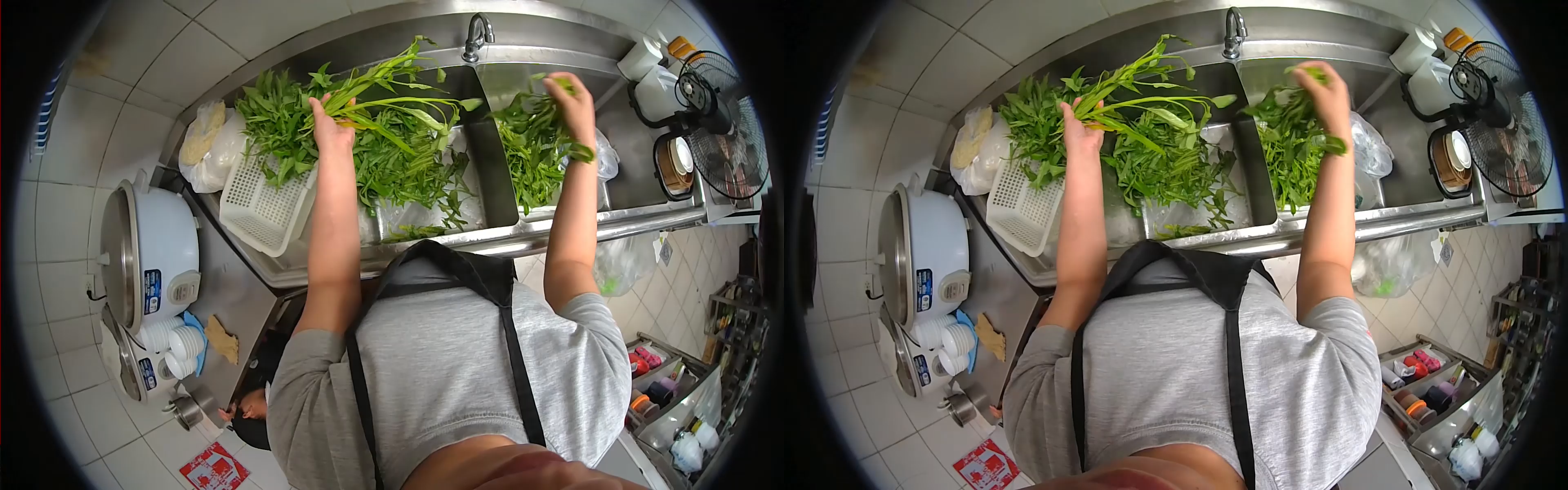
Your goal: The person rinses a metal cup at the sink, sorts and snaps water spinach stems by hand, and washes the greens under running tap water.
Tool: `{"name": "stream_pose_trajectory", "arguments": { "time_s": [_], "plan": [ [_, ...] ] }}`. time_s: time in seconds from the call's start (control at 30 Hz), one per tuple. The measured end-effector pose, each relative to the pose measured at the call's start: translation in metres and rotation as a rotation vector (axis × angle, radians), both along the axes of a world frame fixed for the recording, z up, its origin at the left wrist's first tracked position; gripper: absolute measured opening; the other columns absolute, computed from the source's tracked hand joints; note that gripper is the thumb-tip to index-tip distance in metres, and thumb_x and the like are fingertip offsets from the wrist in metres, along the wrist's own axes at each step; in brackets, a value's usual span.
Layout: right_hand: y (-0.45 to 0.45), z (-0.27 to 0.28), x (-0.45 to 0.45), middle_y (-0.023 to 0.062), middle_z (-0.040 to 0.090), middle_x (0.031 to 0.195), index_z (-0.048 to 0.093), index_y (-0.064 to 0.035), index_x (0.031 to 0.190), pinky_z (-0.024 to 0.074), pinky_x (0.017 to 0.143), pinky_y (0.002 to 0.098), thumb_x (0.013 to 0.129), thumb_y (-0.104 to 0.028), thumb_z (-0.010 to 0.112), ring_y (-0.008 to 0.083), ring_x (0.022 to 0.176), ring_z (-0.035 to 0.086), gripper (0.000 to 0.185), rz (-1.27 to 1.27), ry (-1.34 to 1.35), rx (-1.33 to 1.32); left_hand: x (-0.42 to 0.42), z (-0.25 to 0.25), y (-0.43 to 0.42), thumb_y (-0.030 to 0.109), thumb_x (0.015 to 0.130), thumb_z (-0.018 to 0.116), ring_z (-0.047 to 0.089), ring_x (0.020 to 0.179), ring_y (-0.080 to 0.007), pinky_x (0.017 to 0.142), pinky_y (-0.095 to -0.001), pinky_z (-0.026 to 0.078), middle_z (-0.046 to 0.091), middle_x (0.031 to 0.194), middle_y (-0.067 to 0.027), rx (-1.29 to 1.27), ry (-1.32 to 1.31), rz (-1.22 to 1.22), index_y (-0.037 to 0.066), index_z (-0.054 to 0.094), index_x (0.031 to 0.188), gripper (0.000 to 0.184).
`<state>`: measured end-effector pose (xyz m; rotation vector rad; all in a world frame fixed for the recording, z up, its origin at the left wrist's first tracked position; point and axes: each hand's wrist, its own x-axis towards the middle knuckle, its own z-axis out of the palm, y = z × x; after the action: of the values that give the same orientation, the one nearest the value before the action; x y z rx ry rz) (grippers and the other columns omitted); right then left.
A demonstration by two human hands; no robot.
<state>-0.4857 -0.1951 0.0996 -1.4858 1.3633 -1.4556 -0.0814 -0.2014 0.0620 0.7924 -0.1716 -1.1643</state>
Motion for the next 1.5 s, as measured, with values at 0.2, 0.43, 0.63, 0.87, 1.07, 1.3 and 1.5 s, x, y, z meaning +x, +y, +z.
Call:
{"name": "stream_pose_trajectory", "arguments": {
  "time_s": [0.2, 0.43, 0.63, 0.87, 1.07, 1.3, 1.5],
  "plan": [
    [0.016, -0.002, 0.118, 0.0104, 0.063, 0.080, 0.064, -0.0116, 0.086, 0.0477, 0.063, 0.0381, 0.071, -0.020, 0.062, 0.0292, 0.072, 0.060, 0.018, 0.223, 0.756, -0.312, -0.028, -0.002, -0.005, 0.049, 0.086, 0.043, 0.055, 0.085, -0.0260, 0.074, -0.0422, 0.049, 0.054, 0.096, -0.0119, -0.017, -0.027, -0.028, 0.003, 0.045, 0.101, 0.048],
    [0.004, -0.020, 0.161, 0.0111, 0.063, 0.079, 0.066, -0.0124, 0.085, 0.0474, 0.065, 0.0382, 0.071, -0.021, 0.062, 0.0284, 0.074, 0.060, 0.017, 0.314, 0.876, -0.232, -0.050, 0.006, 0.006, 0.050, 0.086, 0.041, 0.055, 0.090, -0.0263, 0.078, -0.0441, 0.047, 0.055, 0.099, -0.0122, -0.043, -0.042, -0.058, 0.004, 0.044, 0.104, 0.050],
    [0.005, -0.035, 0.159, 0.0075, 0.063, 0.074, 0.065, -0.0047, 0.084, 0.0456, 0.062, 0.0273, 0.074, -0.017, 0.063, 0.0162, 0.066, 0.059, 0.015, 0.316, -0.077, 0.208, -0.062, -0.010, 0.003, 0.049, 0.087, 0.037, 0.055, 0.088, -0.0270, 0.076, -0.0414, 0.048, 0.054, 0.100, -0.0121, -0.050, 0.040, -0.064, 0.004, 0.040, 0.105, 0.049],
    [-0.008, -0.077, 0.143, 0.0016, 0.053, 0.063, 0.060, -0.0015, 0.083, 0.0404, 0.050, 0.0218, 0.078, -0.011, 0.059, 0.0104, 0.053, 0.049, 0.011, 0.354, -0.826, 0.437, -0.102, -0.011, 0.003, 0.050, 0.086, 0.037, 0.052, 0.096, -0.0247, 0.082, -0.0419, 0.044, 0.054, 0.105, -0.0108, -0.098, 0.005, -0.118, 0.005, 0.044, 0.104, 0.049],
    [-0.016, -0.088, 0.114, 0.0017, 0.052, 0.061, 0.059, -0.0003, 0.083, 0.0409, 0.049, 0.0216, 0.079, -0.008, 0.055, 0.0109, 0.052, 0.047, 0.010, 0.353, -1.060, 0.525, -0.145, -0.008, 0.006, 0.049, 0.087, 0.039, 0.053, 0.096, -0.0227, 0.083, -0.0380, 0.043, 0.055, 0.108, -0.0113, -0.161, -0.027, -0.065, 0.005, 0.046, 0.104, 0.047],
    [-0.023, -0.092, 0.091, 0.0019, 0.051, 0.059, 0.059, -0.0018, 0.080, 0.0398, 0.045, 0.0244, 0.078, -0.010, 0.055, 0.0121, 0.049, 0.046, 0.010, 0.322, -1.116, 0.618, -0.180, -0.008, 0.015, 0.049, 0.087, 0.039, 0.053, 0.099, -0.0220, 0.085, -0.0347, 0.043, 0.055, 0.109, -0.0113, -0.253, -0.087, -0.014, 0.004, 0.047, 0.101, 0.047],
    [-0.065, -0.140, 0.021, 0.0043, 0.054, 0.059, 0.059, -0.0041, 0.080, 0.0464, 0.052, 0.0291, 0.077, -0.012, 0.056, 0.0176, 0.055, 0.054, 0.009, 0.182, -1.240, 0.619, -0.134, -0.008, 0.010, 0.048, 0.087, 0.036, 0.052, 0.101, -0.0247, 0.088, -0.0414, 0.043, 0.053, 0.109, -0.0125, -0.325, -0.032, 0.146, 0.005, 0.044, 0.102, 0.046]
  ]
}}
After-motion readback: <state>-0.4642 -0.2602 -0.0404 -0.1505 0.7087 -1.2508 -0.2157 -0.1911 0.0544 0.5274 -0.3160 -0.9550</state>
